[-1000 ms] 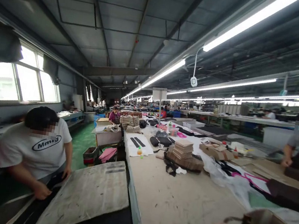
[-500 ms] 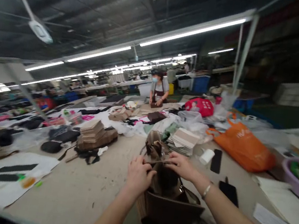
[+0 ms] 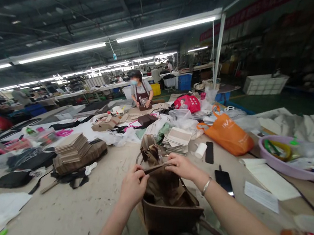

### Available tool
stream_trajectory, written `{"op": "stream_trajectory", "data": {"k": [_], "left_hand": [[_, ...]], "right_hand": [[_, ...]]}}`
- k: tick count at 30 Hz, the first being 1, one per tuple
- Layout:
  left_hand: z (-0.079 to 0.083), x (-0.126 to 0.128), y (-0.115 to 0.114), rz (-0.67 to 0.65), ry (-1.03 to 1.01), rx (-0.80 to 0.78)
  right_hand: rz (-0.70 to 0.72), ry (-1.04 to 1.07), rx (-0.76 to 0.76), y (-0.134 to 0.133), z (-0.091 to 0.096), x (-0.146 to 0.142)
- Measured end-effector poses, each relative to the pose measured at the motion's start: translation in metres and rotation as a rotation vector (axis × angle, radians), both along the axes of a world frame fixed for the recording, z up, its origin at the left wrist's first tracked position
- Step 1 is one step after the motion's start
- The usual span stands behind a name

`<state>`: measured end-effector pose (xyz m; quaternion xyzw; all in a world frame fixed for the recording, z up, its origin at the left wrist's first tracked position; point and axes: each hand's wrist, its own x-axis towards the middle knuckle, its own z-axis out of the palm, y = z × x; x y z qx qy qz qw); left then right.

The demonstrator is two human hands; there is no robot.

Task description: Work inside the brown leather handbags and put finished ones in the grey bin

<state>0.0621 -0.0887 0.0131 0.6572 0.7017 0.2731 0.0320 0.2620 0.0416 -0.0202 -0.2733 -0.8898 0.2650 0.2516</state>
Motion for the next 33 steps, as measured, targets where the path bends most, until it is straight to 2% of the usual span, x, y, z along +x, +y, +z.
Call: {"op": "stream_trajectory", "data": {"k": [6, 16, 24, 27, 33], "left_hand": [[0.0, -0.004, 0.005, 0.043, -0.055, -0.057], [-0.001, 0.004, 0.007, 0.149, -0.007, -0.037], [-0.004, 0.005, 0.004, 0.172, 0.009, -0.011], [-0.003, 0.005, 0.002, 0.176, 0.018, -0.009], [-0.003, 0.006, 0.002, 0.176, 0.014, -0.015]], "right_hand": [[0.001, -0.018, 0.023, -0.002, 0.003, 0.0], [0.078, -0.039, 0.06, -0.007, 0.01, 0.005], [0.097, -0.087, 0.069, -0.006, 0.009, 0.009], [0.06, -0.112, 0.095, -0.006, 0.013, 0.014], [0.091, -0.013, 0.083, -0.008, 0.016, 0.009]]}}
